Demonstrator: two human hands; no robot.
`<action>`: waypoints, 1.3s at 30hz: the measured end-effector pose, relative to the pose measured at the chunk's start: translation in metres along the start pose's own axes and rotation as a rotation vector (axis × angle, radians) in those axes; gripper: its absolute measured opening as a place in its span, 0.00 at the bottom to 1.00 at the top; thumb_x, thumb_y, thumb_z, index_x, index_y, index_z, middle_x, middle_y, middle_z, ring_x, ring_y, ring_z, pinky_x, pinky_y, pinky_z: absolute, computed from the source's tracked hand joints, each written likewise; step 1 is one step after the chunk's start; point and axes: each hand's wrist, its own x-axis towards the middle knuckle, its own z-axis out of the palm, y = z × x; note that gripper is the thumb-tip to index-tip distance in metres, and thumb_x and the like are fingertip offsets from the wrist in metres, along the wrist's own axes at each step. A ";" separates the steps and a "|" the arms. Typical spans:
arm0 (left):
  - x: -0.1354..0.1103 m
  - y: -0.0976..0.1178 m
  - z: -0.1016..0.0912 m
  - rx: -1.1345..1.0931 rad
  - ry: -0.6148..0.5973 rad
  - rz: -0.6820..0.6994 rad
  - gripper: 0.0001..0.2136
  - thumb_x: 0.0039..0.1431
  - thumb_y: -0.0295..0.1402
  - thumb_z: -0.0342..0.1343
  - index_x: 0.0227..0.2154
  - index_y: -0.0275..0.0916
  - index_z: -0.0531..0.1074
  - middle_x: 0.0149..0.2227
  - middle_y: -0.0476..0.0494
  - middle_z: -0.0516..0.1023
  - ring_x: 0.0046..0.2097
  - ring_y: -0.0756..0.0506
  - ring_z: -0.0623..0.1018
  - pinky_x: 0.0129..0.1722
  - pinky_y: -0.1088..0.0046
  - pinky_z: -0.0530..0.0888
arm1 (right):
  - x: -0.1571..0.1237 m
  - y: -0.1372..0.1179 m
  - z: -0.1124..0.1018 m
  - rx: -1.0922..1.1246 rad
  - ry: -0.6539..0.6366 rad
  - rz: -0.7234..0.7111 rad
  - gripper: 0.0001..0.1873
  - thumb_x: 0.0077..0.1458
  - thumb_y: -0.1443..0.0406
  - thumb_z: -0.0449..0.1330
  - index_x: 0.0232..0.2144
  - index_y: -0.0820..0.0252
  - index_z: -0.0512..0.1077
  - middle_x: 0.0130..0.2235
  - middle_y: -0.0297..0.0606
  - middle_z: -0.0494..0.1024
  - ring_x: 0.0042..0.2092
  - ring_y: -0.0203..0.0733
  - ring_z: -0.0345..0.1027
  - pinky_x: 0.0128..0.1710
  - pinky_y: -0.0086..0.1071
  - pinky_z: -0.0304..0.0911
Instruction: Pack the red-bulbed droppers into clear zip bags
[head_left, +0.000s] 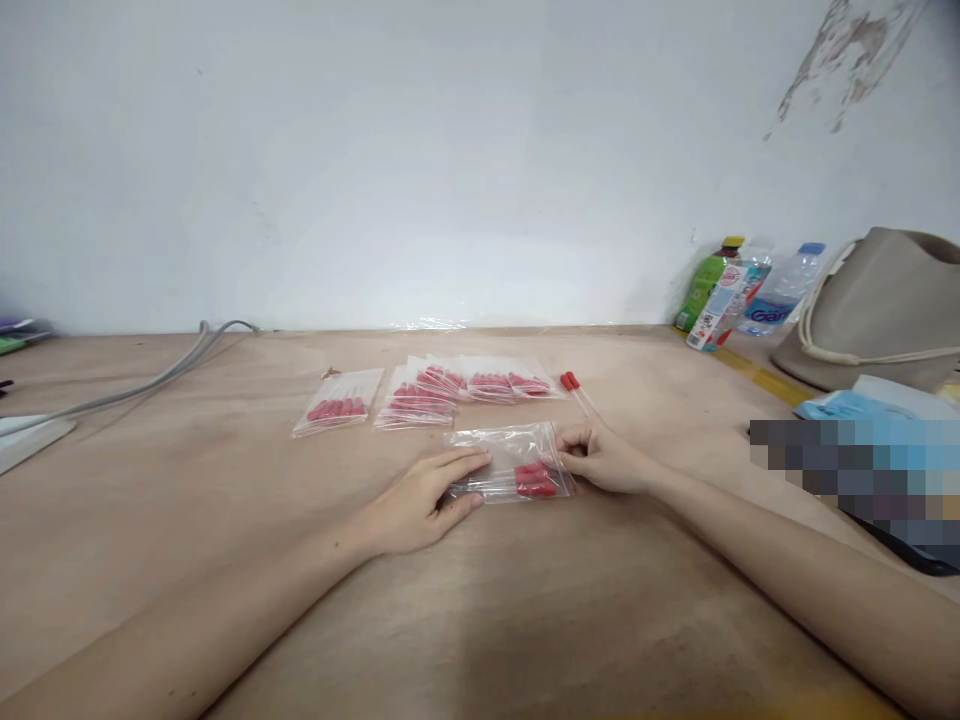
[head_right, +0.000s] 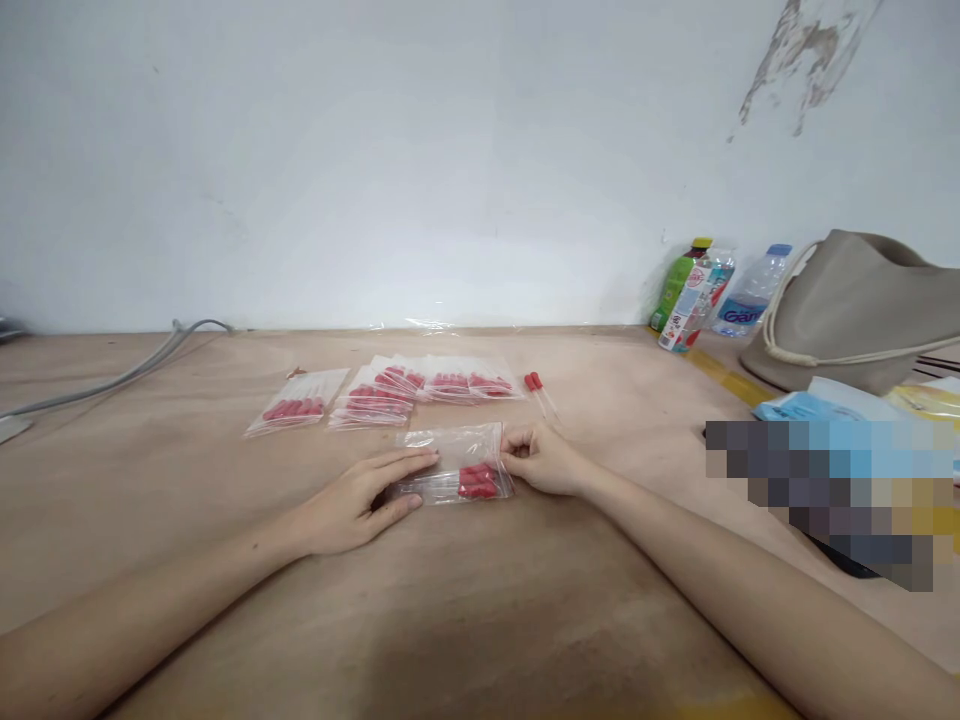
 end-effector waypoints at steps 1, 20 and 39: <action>0.000 0.000 0.000 0.006 -0.004 0.002 0.19 0.61 0.36 0.47 0.55 0.42 0.60 0.55 0.43 0.64 0.55 0.44 0.65 0.54 0.62 0.64 | -0.002 -0.003 -0.005 -0.016 -0.052 0.010 0.17 0.42 0.54 0.60 0.19 0.63 0.70 0.21 0.32 0.70 0.25 0.31 0.61 0.26 0.27 0.57; -0.001 0.001 -0.002 0.098 -0.065 -0.029 0.19 0.62 0.40 0.45 0.55 0.43 0.61 0.59 0.42 0.58 0.60 0.41 0.57 0.58 0.55 0.55 | 0.074 0.012 -0.073 -0.532 0.481 0.592 0.09 0.35 0.65 0.63 0.21 0.62 0.67 0.17 0.34 0.63 0.22 0.36 0.59 0.19 0.28 0.49; -0.001 0.001 -0.001 0.060 -0.033 -0.032 0.20 0.61 0.39 0.46 0.56 0.43 0.59 0.58 0.42 0.59 0.59 0.42 0.60 0.57 0.59 0.59 | -0.001 0.001 0.001 0.622 0.651 0.201 0.14 0.47 0.70 0.54 0.34 0.54 0.53 0.26 0.28 0.66 0.25 0.33 0.69 0.29 0.30 0.70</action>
